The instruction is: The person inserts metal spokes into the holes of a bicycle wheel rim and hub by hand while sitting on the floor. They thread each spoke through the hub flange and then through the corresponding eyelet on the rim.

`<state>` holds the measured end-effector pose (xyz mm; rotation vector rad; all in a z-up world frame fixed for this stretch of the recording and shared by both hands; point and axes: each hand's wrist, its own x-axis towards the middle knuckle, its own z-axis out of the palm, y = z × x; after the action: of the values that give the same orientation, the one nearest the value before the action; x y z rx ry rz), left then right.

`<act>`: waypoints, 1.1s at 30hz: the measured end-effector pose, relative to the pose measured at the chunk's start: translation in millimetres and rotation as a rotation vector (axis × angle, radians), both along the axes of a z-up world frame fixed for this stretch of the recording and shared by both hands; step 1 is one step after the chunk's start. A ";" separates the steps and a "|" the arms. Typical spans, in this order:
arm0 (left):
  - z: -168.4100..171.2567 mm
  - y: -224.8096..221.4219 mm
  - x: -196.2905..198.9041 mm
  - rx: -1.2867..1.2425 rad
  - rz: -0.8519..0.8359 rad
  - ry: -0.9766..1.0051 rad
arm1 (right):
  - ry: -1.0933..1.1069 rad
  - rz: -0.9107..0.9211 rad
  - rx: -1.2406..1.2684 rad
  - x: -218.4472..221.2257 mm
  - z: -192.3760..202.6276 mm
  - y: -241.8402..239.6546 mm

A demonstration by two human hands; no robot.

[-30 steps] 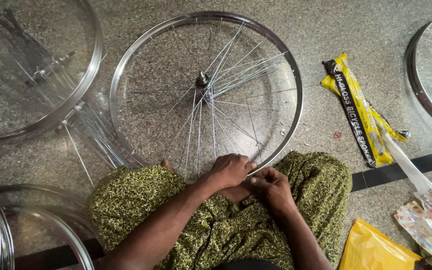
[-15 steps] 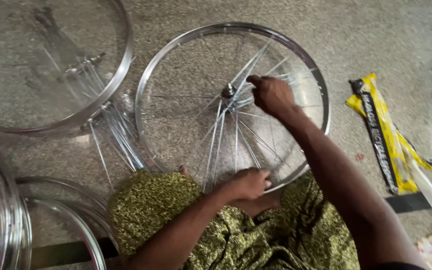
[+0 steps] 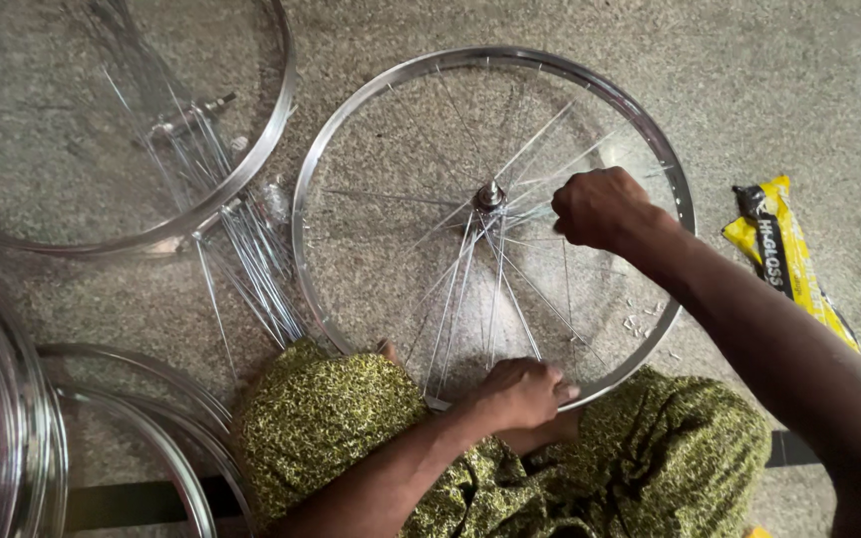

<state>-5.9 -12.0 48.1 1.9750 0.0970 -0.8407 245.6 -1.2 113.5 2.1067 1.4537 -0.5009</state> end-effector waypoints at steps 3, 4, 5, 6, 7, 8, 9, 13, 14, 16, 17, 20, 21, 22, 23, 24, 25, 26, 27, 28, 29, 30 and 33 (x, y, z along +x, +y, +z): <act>-11.6 -1.3 8.4 -0.253 0.058 0.133 | 0.058 -0.157 0.175 -2.5 -0.4 -4.9; -12.5 -2.1 9.3 -0.184 0.032 0.120 | 0.049 -0.180 0.272 0.1 -6.7 -5.5; -11.4 -4.5 7.5 -0.117 0.003 0.112 | 0.055 -0.163 0.298 1.6 -17.4 -5.1; -10.1 -5.6 5.1 -0.049 -0.027 0.105 | 0.061 -0.147 0.324 3.9 -29.0 -2.9; -9.6 -7.3 4.0 -0.045 -0.014 0.102 | 0.062 -0.132 0.346 8.4 -36.8 -5.9; -10.7 -8.2 2.4 -0.040 -0.002 0.098 | 0.024 -0.103 0.337 12.4 -41.4 -10.6; -12.8 -9.2 2.2 -0.038 0.018 0.093 | -0.014 -0.066 0.325 15.5 -43.0 -12.2; -19.6 -7.8 -3.1 -0.276 0.096 0.175 | -0.028 -0.168 0.014 8.1 -30.9 -23.9; -15.1 -6.2 -4.9 -0.182 0.061 0.129 | 0.184 -0.264 0.039 -0.6 -32.7 -24.5; -2.7 1.6 -2.9 -0.033 -0.015 0.036 | 0.593 -0.464 0.104 -15.6 -39.5 -26.5; 3.7 2.6 -4.1 0.015 -0.053 0.000 | 0.705 -0.538 0.217 -30.0 -48.2 -29.9; 15.8 7.0 -7.7 0.047 -0.085 -0.017 | 0.612 -0.473 0.279 -73.5 -63.9 -42.1; 16.2 10.1 -10.9 0.042 -0.076 -0.005 | 0.514 -0.399 0.252 -85.7 -63.5 -43.1; 14.2 15.1 -13.7 0.080 -0.077 -0.003 | 0.406 -0.404 0.200 -93.8 -58.0 -47.4; 10.9 18.9 -17.0 0.112 -0.081 0.002 | 0.299 -0.411 0.144 -100.8 -49.0 -58.2; 7.7 22.1 -20.2 0.145 -0.086 0.007 | 0.192 -0.418 0.089 -106.7 -40.1 -67.9; 5.3 27.5 -21.3 0.187 -0.040 -0.031 | 0.211 -0.462 0.111 -109.7 -32.3 -76.0; 4.0 35.5 -20.5 0.229 0.005 -0.070 | 0.230 -0.505 0.135 -111.1 -26.9 -85.0; 4.6 40.7 -17.6 0.270 0.042 -0.109 | 0.248 -0.558 0.159 -114.4 -26.0 -95.9; 6.8 42.6 -12.2 0.216 0.184 -0.121 | 0.339 -0.619 0.293 -117.4 -28.8 -107.2; 9.2 47.0 -3.6 0.166 0.330 -0.136 | 0.429 -0.671 0.436 -116.1 -32.5 -118.0; 10.5 50.3 5.5 0.114 0.475 -0.150 | 0.518 -0.721 0.580 -114.1 -35.0 -133.4; -0.4 46.9 40.9 0.320 0.634 -0.318 | 0.786 -1.386 1.090 -112.9 -38.5 -186.6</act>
<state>35.0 34.9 47.7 2.1565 0.6657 -0.0991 132.7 -187.8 74.9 3.9768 0.0985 -1.3193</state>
